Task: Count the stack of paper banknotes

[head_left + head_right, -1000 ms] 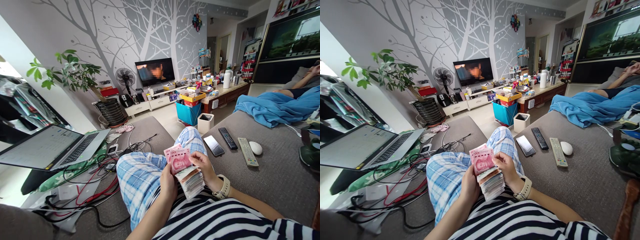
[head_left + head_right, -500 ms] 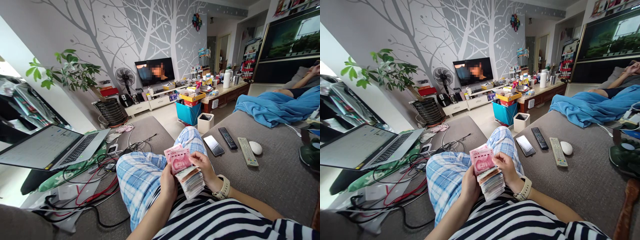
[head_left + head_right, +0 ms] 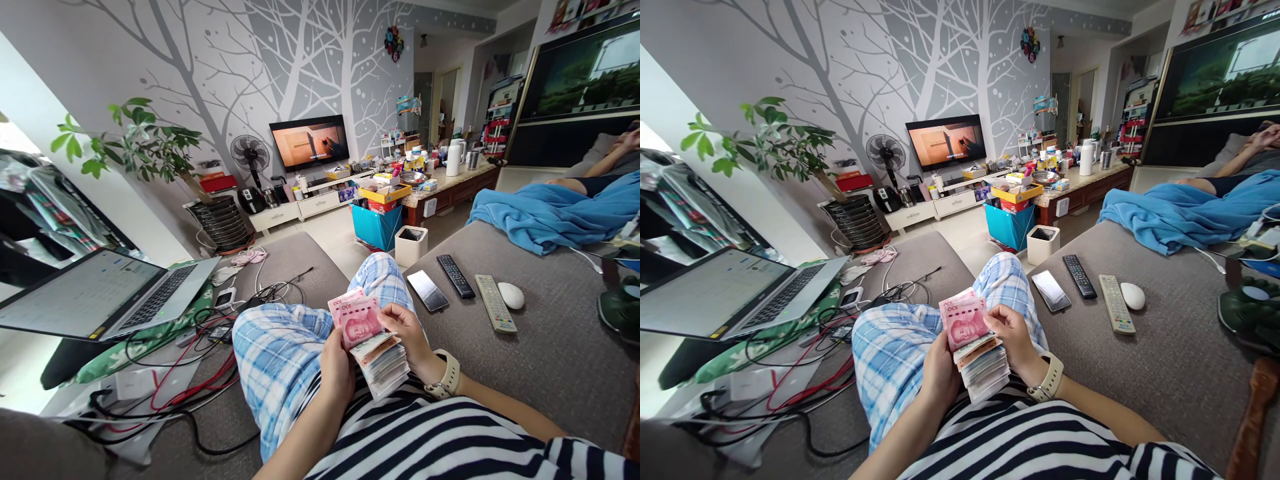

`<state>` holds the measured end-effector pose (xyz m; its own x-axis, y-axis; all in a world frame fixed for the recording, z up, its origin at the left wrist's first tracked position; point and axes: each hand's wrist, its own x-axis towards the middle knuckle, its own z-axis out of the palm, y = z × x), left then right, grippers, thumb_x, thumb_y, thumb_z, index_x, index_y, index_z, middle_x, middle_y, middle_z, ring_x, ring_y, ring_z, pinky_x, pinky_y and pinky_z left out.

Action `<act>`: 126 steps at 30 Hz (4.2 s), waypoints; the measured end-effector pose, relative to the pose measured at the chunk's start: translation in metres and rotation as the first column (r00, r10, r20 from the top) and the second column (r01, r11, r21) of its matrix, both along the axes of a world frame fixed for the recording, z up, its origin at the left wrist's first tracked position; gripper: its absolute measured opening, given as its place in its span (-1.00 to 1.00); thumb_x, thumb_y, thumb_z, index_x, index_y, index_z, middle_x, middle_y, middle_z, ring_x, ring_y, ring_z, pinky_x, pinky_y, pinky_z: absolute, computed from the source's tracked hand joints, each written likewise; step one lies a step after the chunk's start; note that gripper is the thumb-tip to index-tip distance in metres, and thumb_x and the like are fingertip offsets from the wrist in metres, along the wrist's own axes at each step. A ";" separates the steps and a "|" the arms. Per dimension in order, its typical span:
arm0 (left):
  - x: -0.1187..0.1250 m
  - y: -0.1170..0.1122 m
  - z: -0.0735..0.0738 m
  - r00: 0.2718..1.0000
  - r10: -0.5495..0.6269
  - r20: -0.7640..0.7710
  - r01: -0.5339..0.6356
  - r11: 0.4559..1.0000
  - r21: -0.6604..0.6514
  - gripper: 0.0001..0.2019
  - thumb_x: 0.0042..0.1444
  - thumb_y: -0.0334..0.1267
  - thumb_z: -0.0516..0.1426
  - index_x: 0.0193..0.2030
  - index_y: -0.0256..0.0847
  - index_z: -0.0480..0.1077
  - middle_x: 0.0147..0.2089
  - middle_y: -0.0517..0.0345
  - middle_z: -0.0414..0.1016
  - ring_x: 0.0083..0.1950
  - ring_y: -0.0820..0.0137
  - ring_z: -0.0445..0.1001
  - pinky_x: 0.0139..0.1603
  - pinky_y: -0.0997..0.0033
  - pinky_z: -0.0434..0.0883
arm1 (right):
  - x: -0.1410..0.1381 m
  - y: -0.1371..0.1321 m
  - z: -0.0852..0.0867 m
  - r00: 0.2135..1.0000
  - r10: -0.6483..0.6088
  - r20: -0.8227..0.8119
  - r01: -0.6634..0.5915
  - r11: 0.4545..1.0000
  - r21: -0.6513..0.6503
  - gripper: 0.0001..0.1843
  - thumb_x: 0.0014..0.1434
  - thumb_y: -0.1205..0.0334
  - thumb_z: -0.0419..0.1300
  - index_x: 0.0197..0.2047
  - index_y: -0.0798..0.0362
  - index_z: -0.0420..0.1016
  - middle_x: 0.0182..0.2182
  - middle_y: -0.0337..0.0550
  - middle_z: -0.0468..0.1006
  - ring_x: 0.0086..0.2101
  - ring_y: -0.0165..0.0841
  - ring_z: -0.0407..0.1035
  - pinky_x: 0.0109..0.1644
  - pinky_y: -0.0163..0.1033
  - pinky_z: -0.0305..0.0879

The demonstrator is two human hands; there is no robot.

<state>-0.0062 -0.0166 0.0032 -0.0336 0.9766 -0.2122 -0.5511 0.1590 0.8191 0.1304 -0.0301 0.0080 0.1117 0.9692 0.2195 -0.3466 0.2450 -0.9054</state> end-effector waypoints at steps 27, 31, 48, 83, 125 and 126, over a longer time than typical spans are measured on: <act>0.001 0.002 0.003 1.000 -0.001 0.019 0.001 1.000 0.018 -0.85 -0.15 -0.24 0.20 -0.43 -0.29 0.44 -0.46 0.13 0.53 -0.47 0.43 0.40 -0.35 0.42 0.38 | 0.000 -0.002 0.008 0.998 -0.026 0.054 0.026 1.000 -0.001 -0.69 0.05 -0.02 0.29 -0.48 0.03 0.39 -0.54 -0.28 0.33 -0.49 -0.39 0.16 -0.38 -0.26 0.12; 0.000 0.001 0.004 1.000 0.018 0.001 -0.018 1.000 0.021 -0.86 -0.16 -0.24 0.21 -0.46 -0.28 0.43 -0.48 0.16 0.51 -0.49 0.45 0.37 -0.38 0.44 0.37 | 0.000 -0.002 0.008 0.999 -0.021 0.046 0.021 1.000 0.012 -0.70 0.07 0.00 0.30 -0.48 0.03 0.40 -0.54 -0.28 0.33 -0.49 -0.40 0.16 -0.37 -0.26 0.12; 0.000 0.001 0.002 1.000 0.000 0.027 0.000 1.000 0.014 -0.82 -0.12 -0.21 0.24 -0.40 -0.29 0.47 -0.41 0.10 0.57 -0.42 0.37 0.47 -0.30 0.37 0.42 | -0.001 -0.001 0.004 1.000 -0.002 0.024 0.002 1.000 -0.008 -0.70 0.05 0.00 0.31 -0.48 0.03 0.39 -0.55 -0.30 0.30 -0.51 -0.40 0.13 -0.39 -0.27 0.08; 0.001 -0.010 0.018 0.998 -0.051 0.022 0.051 0.999 -0.009 -0.81 -0.22 -0.29 0.34 -0.42 -0.20 0.47 -0.42 0.09 0.57 -0.45 0.32 0.48 -0.36 0.33 0.43 | 0.001 0.005 -0.004 0.997 -0.057 0.056 0.058 0.998 -0.017 -0.68 0.01 0.02 0.35 -0.38 0.03 0.35 -0.49 -0.31 0.31 -0.44 -0.38 0.20 -0.33 -0.26 0.14; 0.002 -0.008 0.019 0.998 -0.003 -0.060 0.004 1.000 0.020 -0.85 -0.09 -0.23 0.19 -0.40 -0.28 0.50 -0.52 0.14 0.52 -0.54 0.42 0.38 -0.45 0.43 0.38 | 0.001 0.001 0.001 1.000 0.000 0.024 0.000 1.000 0.015 -0.70 0.09 0.04 0.31 -0.49 0.04 0.39 -0.55 -0.29 0.32 -0.49 -0.40 0.15 -0.37 -0.26 0.07; 0.002 -0.008 0.019 0.998 -0.005 -0.062 0.006 1.000 0.021 -0.85 -0.08 -0.23 0.19 -0.41 -0.27 0.50 -0.52 0.14 0.52 -0.53 0.41 0.38 -0.44 0.42 0.39 | 0.001 0.001 0.001 1.000 -0.004 0.022 0.004 1.000 0.016 -0.70 0.09 0.04 0.31 -0.49 0.04 0.39 -0.55 -0.29 0.32 -0.49 -0.40 0.15 -0.37 -0.26 0.07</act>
